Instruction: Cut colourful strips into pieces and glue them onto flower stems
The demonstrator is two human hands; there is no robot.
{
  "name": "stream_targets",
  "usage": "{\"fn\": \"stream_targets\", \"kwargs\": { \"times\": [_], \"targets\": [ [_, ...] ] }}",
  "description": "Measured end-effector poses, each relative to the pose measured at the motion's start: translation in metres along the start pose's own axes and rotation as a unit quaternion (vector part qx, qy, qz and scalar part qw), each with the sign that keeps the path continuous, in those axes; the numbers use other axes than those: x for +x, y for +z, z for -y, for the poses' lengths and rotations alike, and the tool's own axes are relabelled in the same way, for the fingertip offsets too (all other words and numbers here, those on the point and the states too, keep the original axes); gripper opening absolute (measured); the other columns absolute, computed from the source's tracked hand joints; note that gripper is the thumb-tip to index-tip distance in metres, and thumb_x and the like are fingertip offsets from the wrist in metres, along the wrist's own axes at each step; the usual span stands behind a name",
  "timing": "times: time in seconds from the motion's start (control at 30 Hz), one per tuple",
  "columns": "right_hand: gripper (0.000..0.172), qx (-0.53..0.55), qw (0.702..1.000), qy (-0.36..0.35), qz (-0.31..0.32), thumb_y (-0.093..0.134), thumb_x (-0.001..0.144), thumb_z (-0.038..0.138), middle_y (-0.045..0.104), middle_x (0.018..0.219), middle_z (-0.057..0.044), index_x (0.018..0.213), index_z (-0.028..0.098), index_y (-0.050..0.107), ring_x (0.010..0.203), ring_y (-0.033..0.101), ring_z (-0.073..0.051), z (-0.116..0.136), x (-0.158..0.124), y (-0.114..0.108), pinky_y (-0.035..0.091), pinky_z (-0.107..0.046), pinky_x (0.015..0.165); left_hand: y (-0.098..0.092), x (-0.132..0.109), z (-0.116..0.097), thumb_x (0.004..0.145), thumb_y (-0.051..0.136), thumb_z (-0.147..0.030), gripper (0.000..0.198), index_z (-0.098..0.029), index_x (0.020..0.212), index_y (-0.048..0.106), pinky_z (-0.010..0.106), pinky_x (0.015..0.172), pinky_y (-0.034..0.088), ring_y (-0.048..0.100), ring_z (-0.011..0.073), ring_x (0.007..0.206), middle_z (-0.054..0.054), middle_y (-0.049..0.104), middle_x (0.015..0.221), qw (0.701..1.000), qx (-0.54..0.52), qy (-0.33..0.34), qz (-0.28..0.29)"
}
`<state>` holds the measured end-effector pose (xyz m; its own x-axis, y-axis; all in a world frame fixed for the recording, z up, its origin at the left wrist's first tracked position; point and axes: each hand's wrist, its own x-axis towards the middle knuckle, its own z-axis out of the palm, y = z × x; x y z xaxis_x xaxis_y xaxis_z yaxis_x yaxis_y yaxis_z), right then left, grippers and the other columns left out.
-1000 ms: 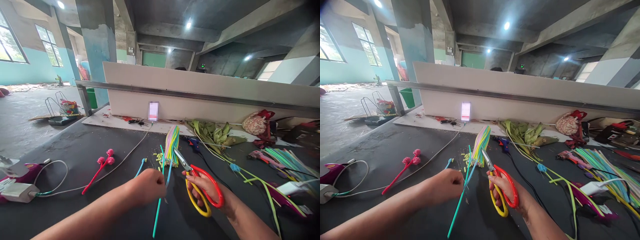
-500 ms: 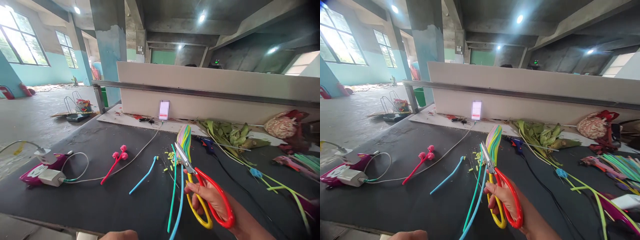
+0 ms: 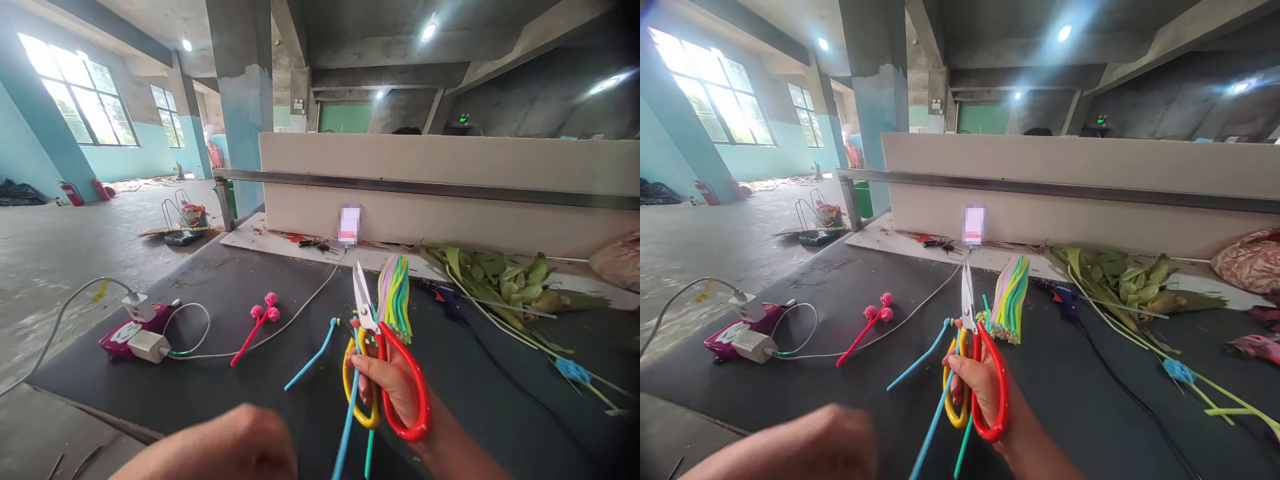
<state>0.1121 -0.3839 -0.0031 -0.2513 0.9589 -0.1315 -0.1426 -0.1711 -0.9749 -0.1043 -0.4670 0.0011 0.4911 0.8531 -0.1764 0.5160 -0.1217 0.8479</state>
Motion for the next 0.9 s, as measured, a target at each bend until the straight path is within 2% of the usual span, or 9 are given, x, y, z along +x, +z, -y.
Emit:
{"fn": "stream_targets", "kwargs": {
  "times": [0.1,0.2,0.3,0.37,0.43,0.53,0.63,0.8,0.9],
  "targets": [
    [0.065,0.014,1.0,0.011,0.01,0.069,0.064,0.028,0.06,0.066,0.003,0.123,0.018,0.045,0.04,0.05,-0.009,-0.015,0.003,0.005,0.043,-0.021,0.038,-0.013,0.022,0.002,0.076,0.047,-0.024,0.019,-0.018,0.077,0.066,0.02,0.062,0.04,0.051,0.0106,0.068,0.0,0.058,0.074,0.994,0.042,-0.022,-0.099],
    [0.064,0.002,0.999,0.039,-0.005,0.068,0.064,0.027,0.06,0.067,0.003,0.123,0.018,0.044,0.04,0.05,-0.009,-0.029,0.007,-0.003,0.043,-0.022,0.039,-0.019,0.05,0.009,0.075,0.045,-0.022,0.02,-0.016,0.072,0.063,0.02,0.056,0.037,0.047,0.0103,0.06,-0.001,0.054,0.063,0.985,0.096,-0.047,-0.138],
    [0.062,-0.028,0.997,0.061,-0.043,0.068,0.063,0.026,0.06,0.065,0.003,0.12,0.018,0.045,0.041,0.052,-0.01,-0.036,0.011,-0.024,0.044,-0.023,0.041,-0.015,0.073,0.014,0.074,0.046,-0.02,0.017,-0.017,0.076,0.062,0.022,0.062,0.039,0.052,0.0125,0.067,0.001,0.058,0.071,0.971,0.164,-0.027,-0.172],
    [0.062,-0.051,0.995,0.054,-0.06,0.069,0.062,0.025,0.06,0.065,0.003,0.119,0.018,0.046,0.045,0.055,-0.011,-0.035,0.013,-0.039,0.046,-0.024,0.044,-0.011,0.086,0.015,0.075,0.048,-0.027,0.018,-0.018,0.085,0.061,0.025,0.068,0.041,0.056,0.0163,0.076,0.004,0.06,0.083,0.956,0.215,-0.034,-0.198],
    [0.062,-0.078,0.994,0.043,-0.061,0.069,0.062,0.025,0.061,0.065,0.002,0.12,0.018,0.046,0.045,0.055,-0.012,-0.029,0.013,-0.049,0.045,-0.024,0.044,-0.007,0.1,0.014,0.078,0.047,-0.036,0.024,-0.018,0.089,0.058,0.029,0.068,0.042,0.059,0.0204,0.079,0.007,0.061,0.089,0.94,0.257,-0.078,-0.211],
    [0.06,-0.086,0.995,0.025,-0.046,0.068,0.064,0.026,0.062,0.067,0.002,0.12,0.018,0.047,0.043,0.052,-0.01,-0.018,0.016,-0.047,0.045,-0.025,0.045,-0.005,0.117,0.011,0.08,0.043,-0.047,0.034,-0.018,0.09,0.057,0.032,0.064,0.043,0.061,0.0241,0.079,0.009,0.062,0.09,0.921,0.296,-0.131,-0.218],
    [0.059,-0.057,0.998,0.01,-0.019,0.068,0.065,0.026,0.062,0.069,0.002,0.119,0.018,0.046,0.044,0.053,-0.01,-0.013,0.024,-0.035,0.046,-0.026,0.047,-0.014,0.121,0.008,0.081,0.041,-0.05,0.036,-0.019,0.087,0.057,0.032,0.065,0.043,0.061,0.0241,0.078,0.008,0.062,0.089,0.91,0.317,-0.137,-0.229],
    [0.058,-0.008,0.998,0.009,0.055,0.068,0.067,0.028,0.062,0.072,0.002,0.118,0.019,0.043,0.055,0.06,-0.013,-0.019,0.037,-0.026,0.045,-0.024,0.046,-0.054,0.098,0.022,0.081,0.045,-0.041,0.027,-0.021,0.089,0.06,0.028,0.07,0.042,0.059,0.0202,0.084,0.006,0.06,0.094,0.874,0.338,-0.17,-0.306],
    [0.058,-0.006,0.997,0.025,0.069,0.068,0.067,0.029,0.062,0.069,0.003,0.118,0.019,0.041,0.054,0.06,-0.014,-0.027,0.039,-0.03,0.046,-0.024,0.046,-0.073,0.089,0.041,0.083,0.042,-0.036,0.029,-0.025,0.102,0.062,0.027,0.072,0.041,0.058,0.0184,0.084,0.005,0.06,0.097,0.888,0.327,-0.156,-0.282]
  ]
}}
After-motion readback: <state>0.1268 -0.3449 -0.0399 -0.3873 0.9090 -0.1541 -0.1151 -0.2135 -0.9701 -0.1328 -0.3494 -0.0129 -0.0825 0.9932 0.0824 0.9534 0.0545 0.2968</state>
